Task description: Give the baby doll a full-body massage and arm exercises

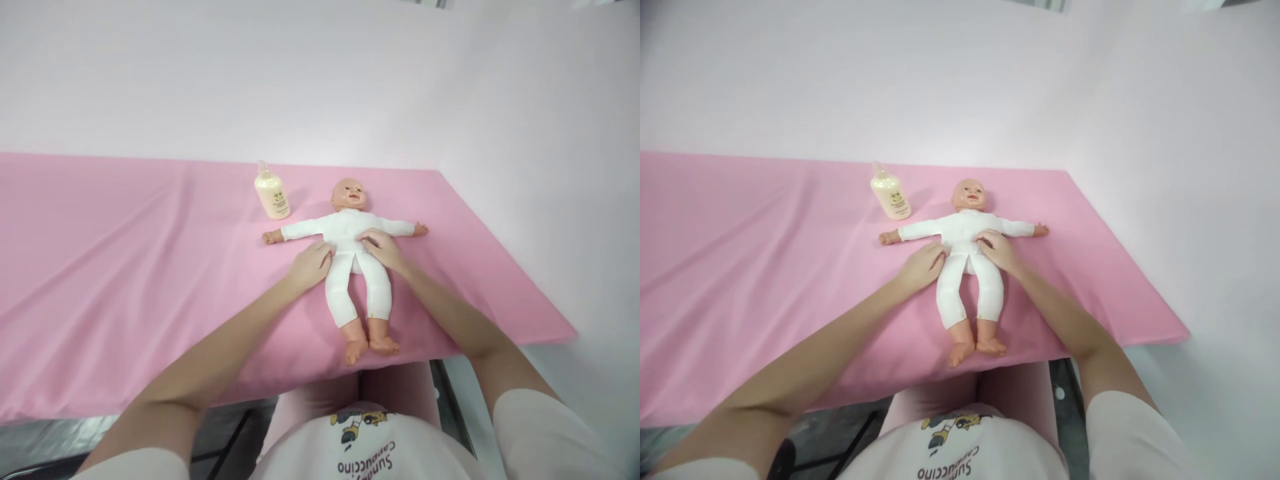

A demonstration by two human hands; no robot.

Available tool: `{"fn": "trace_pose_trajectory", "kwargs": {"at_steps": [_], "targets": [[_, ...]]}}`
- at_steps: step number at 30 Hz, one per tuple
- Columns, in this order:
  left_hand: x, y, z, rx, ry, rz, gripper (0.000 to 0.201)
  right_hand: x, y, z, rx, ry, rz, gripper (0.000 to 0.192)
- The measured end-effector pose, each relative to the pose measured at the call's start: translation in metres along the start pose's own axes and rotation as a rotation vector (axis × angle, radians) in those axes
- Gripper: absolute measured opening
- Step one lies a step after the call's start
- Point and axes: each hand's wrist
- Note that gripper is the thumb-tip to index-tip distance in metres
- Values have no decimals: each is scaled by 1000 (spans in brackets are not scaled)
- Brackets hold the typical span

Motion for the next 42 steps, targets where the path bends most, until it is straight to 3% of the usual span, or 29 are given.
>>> {"fn": "trace_pose_trajectory", "kwargs": {"at_steps": [2,4,6,10,12,16,18,23,27,29,32,35,40,42], "targets": [[3,22,21,218,189,-164,37,-1,11,-21,-3,27,-48,21],[6,42,35,289,413,-351,52,-5,23,-41,13,39,-145,23],[6,56,44,232,686,-508,67,-9,34,-55,40,122,-228,23],[-12,67,49,193,1256,-737,92,-16,44,-59,-6,191,-195,28],[-25,69,50,144,1469,-855,90,-17,45,-57,-26,206,-192,30],[-39,74,53,-86,1730,-1102,81,-15,52,-59,4,249,-215,37],[-38,76,53,-111,1829,-1114,76,-12,57,-66,76,255,-218,38],[-30,77,46,33,1978,-789,61,-8,69,-76,323,219,-300,46],[-28,79,48,37,1952,-686,57,-17,74,-76,620,234,-370,66],[-28,78,49,35,1931,-665,56,-23,76,-77,666,258,-385,70],[-29,77,50,23,1905,-642,51,-29,80,-80,647,313,-388,59],[-33,76,48,21,1915,-689,49,-33,82,-81,638,322,-364,44],[-40,78,48,-135,1925,-1001,48,-36,83,-78,690,317,-301,33],[-39,78,49,-183,1958,-1007,39,-35,83,-78,691,362,-281,30]]}}
Point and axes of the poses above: each hand's wrist, its own y-axis away from the middle knuckle, its own x-axis out of the back of the hand, z = x × y, and after that the axes turned 15 degrees about -z, right-handed
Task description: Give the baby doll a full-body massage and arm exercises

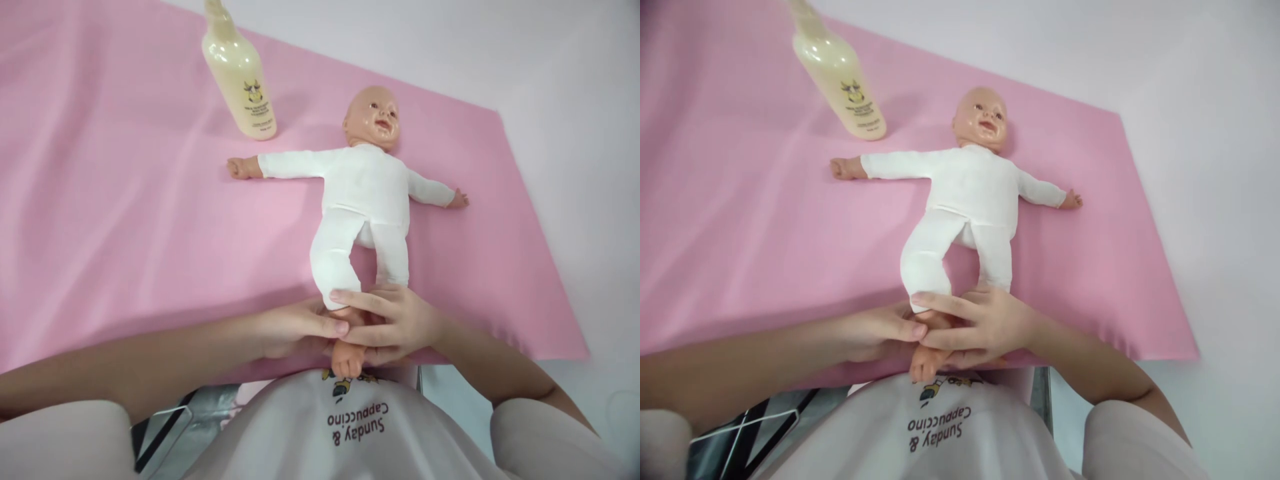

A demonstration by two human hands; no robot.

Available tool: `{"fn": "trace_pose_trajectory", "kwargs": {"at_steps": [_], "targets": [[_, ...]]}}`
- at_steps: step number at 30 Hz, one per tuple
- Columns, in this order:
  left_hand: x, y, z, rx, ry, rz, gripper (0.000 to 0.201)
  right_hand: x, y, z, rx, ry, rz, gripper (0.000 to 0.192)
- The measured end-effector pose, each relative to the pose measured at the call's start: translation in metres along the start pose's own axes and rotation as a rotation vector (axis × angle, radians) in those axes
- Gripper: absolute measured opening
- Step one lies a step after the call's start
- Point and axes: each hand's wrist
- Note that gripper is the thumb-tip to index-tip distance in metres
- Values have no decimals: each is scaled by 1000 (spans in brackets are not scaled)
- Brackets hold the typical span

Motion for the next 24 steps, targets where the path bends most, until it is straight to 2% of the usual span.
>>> {"fn": "trace_pose_trajectory", "kwargs": {"at_steps": [3,8,11,14,16,21,24], "targets": [[1,0,2,-26,-18,-23,27,4,0,2,2,29,30,33],[7,0,-4,-10,-57,13,33,6,3,4,27,-21,57,37],[5,-1,-7,-43,-55,111,39,4,5,6,-6,-45,56,34],[1,-2,-6,-47,-70,224,43,1,7,6,-15,-31,8,42],[0,-3,-5,-29,-75,271,36,-1,8,5,-11,-21,-29,47],[1,-2,-7,-3,3,225,8,3,5,1,-9,-41,-9,47],[-1,1,-9,-28,31,230,15,7,4,2,-14,-35,-19,50]]}}
Point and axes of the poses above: each hand's wrist, its own y-axis away from the middle knuckle, its own x-axis out of the back of the hand, z = x × y, and after that the axes turned 15 degrees about -z, right-handed
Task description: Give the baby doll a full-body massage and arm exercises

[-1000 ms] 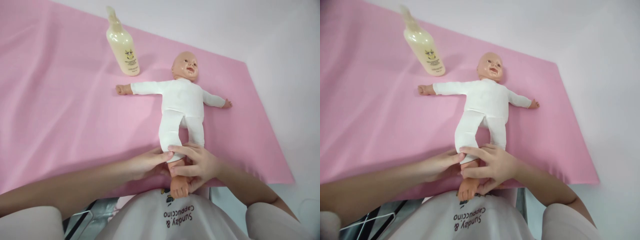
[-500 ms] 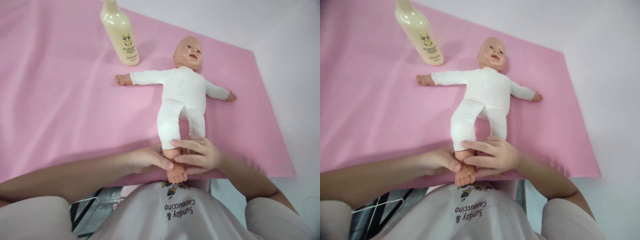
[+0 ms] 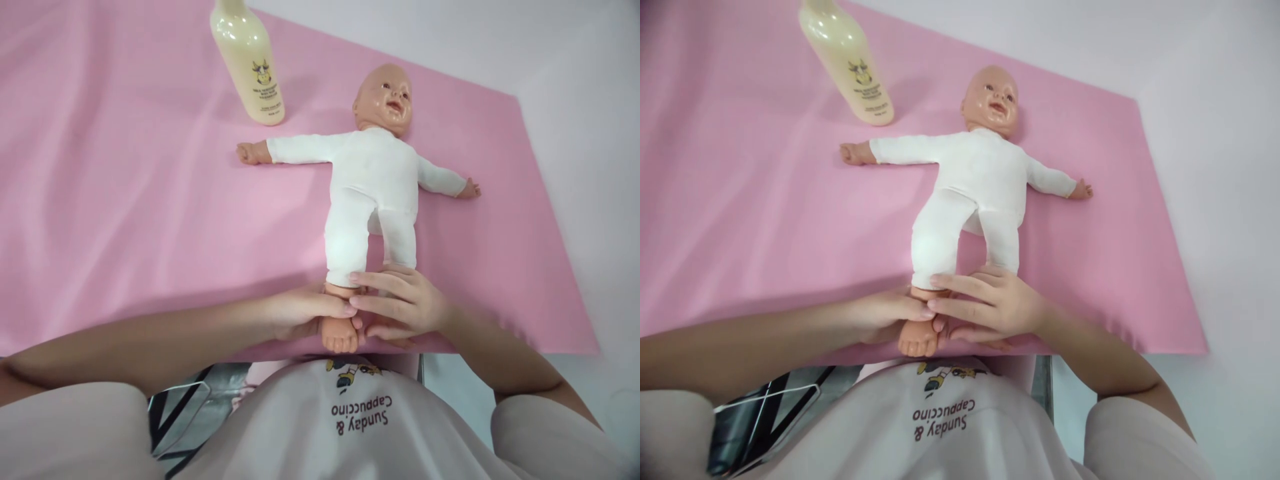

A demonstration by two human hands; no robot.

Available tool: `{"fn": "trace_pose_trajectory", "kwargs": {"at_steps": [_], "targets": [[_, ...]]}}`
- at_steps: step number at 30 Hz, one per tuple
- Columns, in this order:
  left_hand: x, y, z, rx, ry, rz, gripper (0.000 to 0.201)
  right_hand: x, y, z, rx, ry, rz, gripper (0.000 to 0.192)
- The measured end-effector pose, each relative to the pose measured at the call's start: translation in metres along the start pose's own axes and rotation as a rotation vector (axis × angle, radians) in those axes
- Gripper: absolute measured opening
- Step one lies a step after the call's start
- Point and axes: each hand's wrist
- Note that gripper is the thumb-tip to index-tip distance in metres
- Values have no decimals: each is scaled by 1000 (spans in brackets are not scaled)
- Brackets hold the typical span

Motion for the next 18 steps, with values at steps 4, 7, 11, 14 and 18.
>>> {"fn": "trace_pose_trajectory", "kwargs": {"at_steps": [4,7,11,14,18], "targets": [[-5,-1,1,-151,42,-71,36,0,1,4,-22,-4,-22,55],[-8,-5,5,-202,85,-200,56,-2,3,4,-20,-9,-1,58],[-10,-9,8,-147,108,-267,74,-4,6,2,-23,4,-24,56],[-11,-9,10,-108,88,-238,77,-6,5,-1,-1,33,-35,47],[-11,-8,11,-103,96,-229,70,-3,0,-4,36,57,-7,33]]}}
Point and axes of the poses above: each hand's wrist, its own y-axis away from the middle knuckle, its own x-axis out of the back of the hand, z = x × y, and after that the axes turned 15 degrees about -z, right-handed
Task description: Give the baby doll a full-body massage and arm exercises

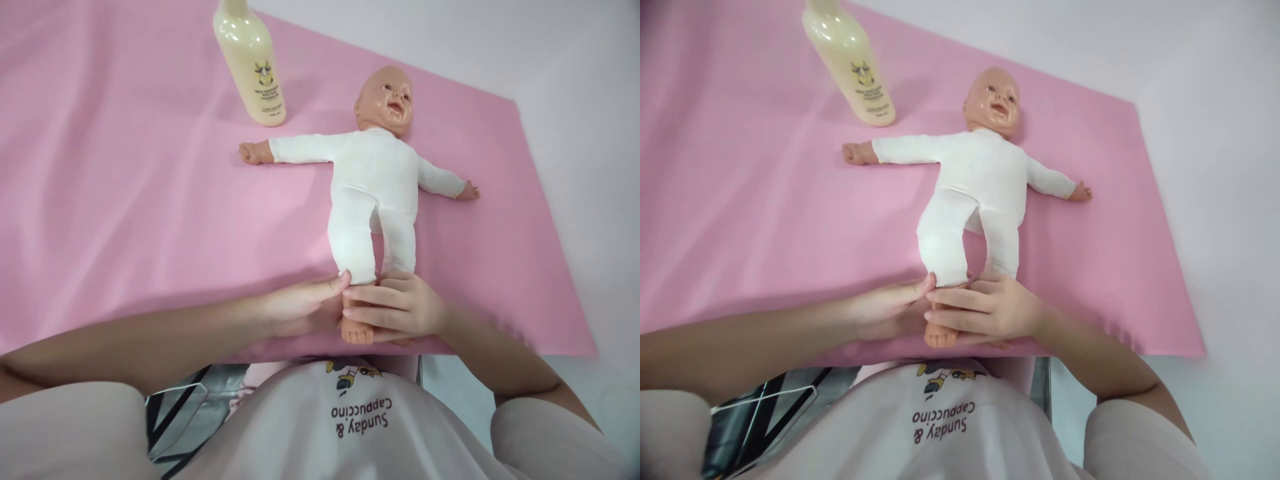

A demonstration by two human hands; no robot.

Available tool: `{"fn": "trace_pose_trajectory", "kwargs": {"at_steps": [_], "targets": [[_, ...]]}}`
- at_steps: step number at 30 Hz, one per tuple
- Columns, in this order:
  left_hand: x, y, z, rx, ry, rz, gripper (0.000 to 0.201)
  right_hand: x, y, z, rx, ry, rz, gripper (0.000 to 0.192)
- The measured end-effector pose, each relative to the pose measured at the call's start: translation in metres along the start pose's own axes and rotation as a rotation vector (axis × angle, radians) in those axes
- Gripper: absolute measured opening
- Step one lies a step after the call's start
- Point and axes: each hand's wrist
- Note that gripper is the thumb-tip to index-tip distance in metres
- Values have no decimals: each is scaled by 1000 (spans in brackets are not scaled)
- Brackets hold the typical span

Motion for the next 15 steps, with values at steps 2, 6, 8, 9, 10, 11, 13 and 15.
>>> {"fn": "trace_pose_trajectory", "kwargs": {"at_steps": [2,6,8,9,10,11,13,15], "targets": [[1,1,-1,-18,5,13,67,3,-3,0,16,5,30,26],[3,5,-2,-24,20,106,52,4,-3,0,38,35,20,18],[4,6,-2,-32,30,121,45,3,-1,0,39,34,16,19],[4,7,-2,-36,26,113,45,2,0,-1,38,18,26,20],[4,7,-1,-36,14,103,48,2,1,-1,34,-8,40,22],[4,7,-1,-28,-7,98,53,2,1,-2,31,-41,58,23],[4,8,1,5,-67,115,63,2,0,-3,36,-104,99,26],[4,7,2,44,-125,149,65,3,-1,-3,53,-134,138,27]]}}
Point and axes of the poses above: each hand's wrist, its own y-axis away from the middle knuckle, its own x-axis out of the back of the hand, z = x × y, and after that the axes turned 15 degrees about -z, right-handed
